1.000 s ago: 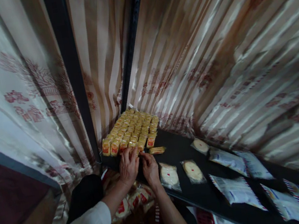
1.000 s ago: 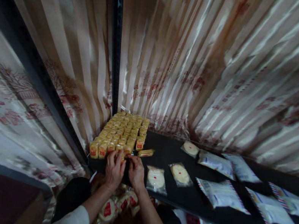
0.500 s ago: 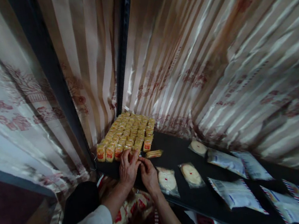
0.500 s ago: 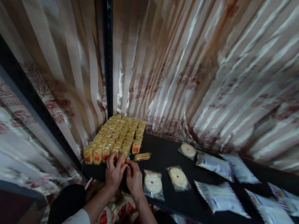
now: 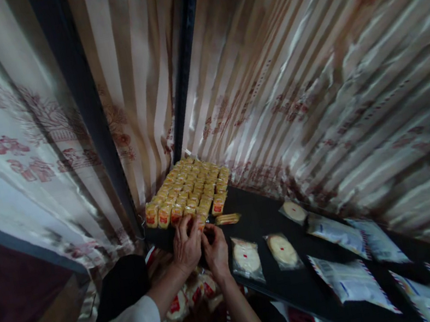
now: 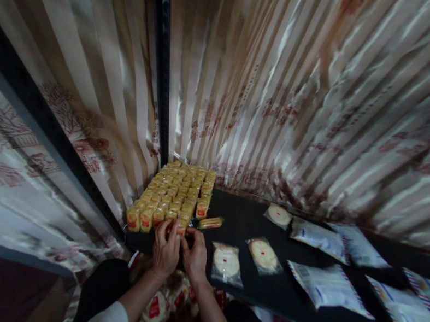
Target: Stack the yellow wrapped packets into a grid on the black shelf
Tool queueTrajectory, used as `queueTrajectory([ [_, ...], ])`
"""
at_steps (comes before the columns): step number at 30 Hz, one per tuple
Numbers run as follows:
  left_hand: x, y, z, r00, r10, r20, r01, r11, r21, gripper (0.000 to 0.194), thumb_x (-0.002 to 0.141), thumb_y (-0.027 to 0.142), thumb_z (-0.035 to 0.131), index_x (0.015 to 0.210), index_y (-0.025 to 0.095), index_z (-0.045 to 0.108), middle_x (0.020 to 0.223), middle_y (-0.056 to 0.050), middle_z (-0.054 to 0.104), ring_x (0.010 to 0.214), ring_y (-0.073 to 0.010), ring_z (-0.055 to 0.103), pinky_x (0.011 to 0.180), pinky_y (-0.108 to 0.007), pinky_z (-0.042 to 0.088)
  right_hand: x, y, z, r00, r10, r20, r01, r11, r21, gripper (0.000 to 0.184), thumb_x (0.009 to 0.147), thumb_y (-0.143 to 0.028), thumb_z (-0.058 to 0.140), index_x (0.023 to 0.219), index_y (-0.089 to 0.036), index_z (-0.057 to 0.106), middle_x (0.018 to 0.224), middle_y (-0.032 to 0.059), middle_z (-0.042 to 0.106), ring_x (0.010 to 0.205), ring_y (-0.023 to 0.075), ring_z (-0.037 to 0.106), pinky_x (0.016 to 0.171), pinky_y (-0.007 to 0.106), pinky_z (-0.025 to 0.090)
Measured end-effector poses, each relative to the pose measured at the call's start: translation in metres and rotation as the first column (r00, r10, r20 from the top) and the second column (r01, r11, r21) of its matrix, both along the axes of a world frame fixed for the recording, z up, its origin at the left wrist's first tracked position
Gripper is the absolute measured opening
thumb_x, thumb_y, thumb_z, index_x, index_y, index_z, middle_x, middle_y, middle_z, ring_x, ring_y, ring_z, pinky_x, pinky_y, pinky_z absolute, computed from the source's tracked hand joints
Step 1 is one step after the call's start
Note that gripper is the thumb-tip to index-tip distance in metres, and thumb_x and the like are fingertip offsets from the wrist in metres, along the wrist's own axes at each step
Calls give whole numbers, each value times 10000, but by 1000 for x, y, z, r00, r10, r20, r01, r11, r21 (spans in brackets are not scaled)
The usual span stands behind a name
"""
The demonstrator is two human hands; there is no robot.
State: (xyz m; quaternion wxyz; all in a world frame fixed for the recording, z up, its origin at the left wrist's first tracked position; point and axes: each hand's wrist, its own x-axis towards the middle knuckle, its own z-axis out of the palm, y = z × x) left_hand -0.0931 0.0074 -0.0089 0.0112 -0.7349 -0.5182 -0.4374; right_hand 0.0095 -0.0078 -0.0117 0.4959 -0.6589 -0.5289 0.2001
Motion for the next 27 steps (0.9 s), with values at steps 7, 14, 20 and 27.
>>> queueTrajectory([
  [7,-11,-10,-11,989,-130,75,142,975,-173,401,942,195,283,1311,126,426,1273,-124,520,1215,-169,465,1017,-340,427,-4,2,-4,998,-58,26,58,998,-8,261,799,-410,525,906,-177,570,884,70,601,817,199,580,787,348,464],
  [14,-10,-3,-17,985,-151,80,164,966,-199,437,944,230,250,1331,89,398,1309,-148,512,1242,-184,453,1028,-359,421,-4,6,-5,997,-62,55,65,997,-52,291,794,-436,525,917,-175,570,875,71,611,780,200,588,745,338,469],
  [20,-10,-1,-17,989,-124,86,140,965,-221,445,939,237,266,1346,94,375,1307,-149,509,1235,-190,458,1025,-360,423,-5,4,-6,998,-39,58,40,999,-17,310,778,-411,545,982,-178,564,919,73,599,785,190,581,747,337,477],
  [27,-16,-4,-16,973,-146,179,179,966,-185,430,939,215,259,1325,83,395,1283,-153,515,1228,-182,459,1015,-359,437,-2,-5,13,993,-117,0,117,989,91,373,839,-448,452,1047,-150,539,1090,127,566,1042,226,524,946,405,396],
])
